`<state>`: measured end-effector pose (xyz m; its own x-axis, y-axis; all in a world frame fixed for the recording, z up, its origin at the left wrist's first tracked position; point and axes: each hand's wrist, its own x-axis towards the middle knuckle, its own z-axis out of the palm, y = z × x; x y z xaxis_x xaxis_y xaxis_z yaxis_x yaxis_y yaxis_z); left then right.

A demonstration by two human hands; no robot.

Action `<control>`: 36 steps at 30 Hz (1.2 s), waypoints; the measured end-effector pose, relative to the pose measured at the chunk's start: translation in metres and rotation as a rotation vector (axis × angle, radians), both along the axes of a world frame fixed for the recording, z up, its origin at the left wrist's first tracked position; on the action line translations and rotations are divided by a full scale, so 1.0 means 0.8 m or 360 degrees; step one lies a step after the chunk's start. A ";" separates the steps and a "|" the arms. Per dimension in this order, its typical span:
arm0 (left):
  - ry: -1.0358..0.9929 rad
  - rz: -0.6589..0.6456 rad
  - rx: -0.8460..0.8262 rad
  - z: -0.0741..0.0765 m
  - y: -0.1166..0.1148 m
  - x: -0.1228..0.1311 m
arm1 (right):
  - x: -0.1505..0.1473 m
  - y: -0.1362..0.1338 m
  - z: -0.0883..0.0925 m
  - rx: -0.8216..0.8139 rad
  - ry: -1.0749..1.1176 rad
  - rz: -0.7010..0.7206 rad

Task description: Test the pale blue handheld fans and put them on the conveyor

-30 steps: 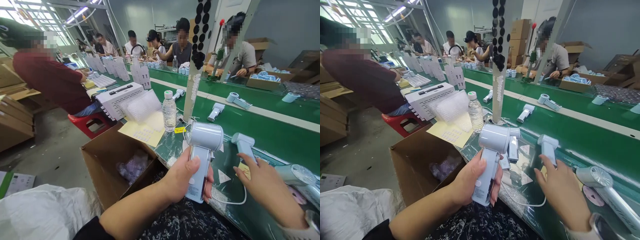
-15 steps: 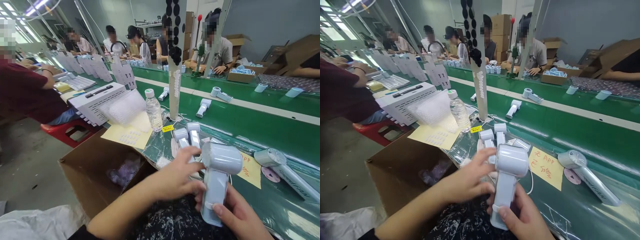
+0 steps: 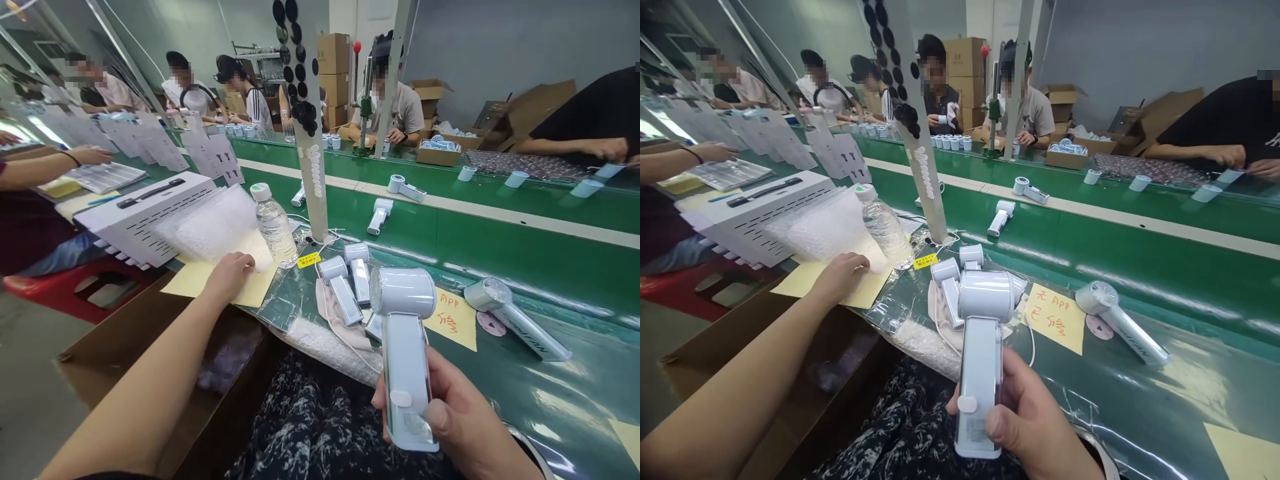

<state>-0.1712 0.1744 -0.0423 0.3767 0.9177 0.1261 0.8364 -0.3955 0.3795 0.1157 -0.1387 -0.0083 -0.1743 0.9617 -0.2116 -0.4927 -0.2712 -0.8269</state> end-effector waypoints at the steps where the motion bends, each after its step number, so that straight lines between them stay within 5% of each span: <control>1: -0.0004 0.0016 -0.0005 0.002 0.000 -0.001 | 0.000 -0.001 0.001 -0.0004 0.0013 0.0016; 8: -0.0305 0.0374 0.0152 0.024 -0.009 0.010 | 0.005 -0.003 0.002 0.0042 0.0078 0.0099; 15: -0.1038 0.0567 0.0280 0.044 -0.023 0.015 | 0.009 -0.009 -0.002 0.0036 0.0105 0.0095; 21: -0.1482 0.0293 0.0399 0.065 -0.060 0.051 | 0.010 -0.011 -0.006 0.0034 0.0213 0.0110; 27: -0.0955 -0.0432 0.0134 0.041 -0.162 0.164 | 0.018 -0.009 -0.007 0.0003 -0.0008 -0.0259; 33: -0.0624 -0.0818 -0.0332 0.016 -0.191 0.249 | 0.048 -0.012 -0.029 -0.0107 -0.1117 -0.0738; 36: -0.0542 -0.0886 -0.0557 0.007 -0.176 0.266 | 0.054 -0.005 -0.048 -0.0103 -0.1552 -0.0660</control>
<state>0.0415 0.0338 -0.0364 0.7903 0.6104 0.0540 0.3608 -0.5347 0.7641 0.1587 -0.1429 -0.0468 0.4378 0.8887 -0.1360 0.3115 -0.2919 -0.9043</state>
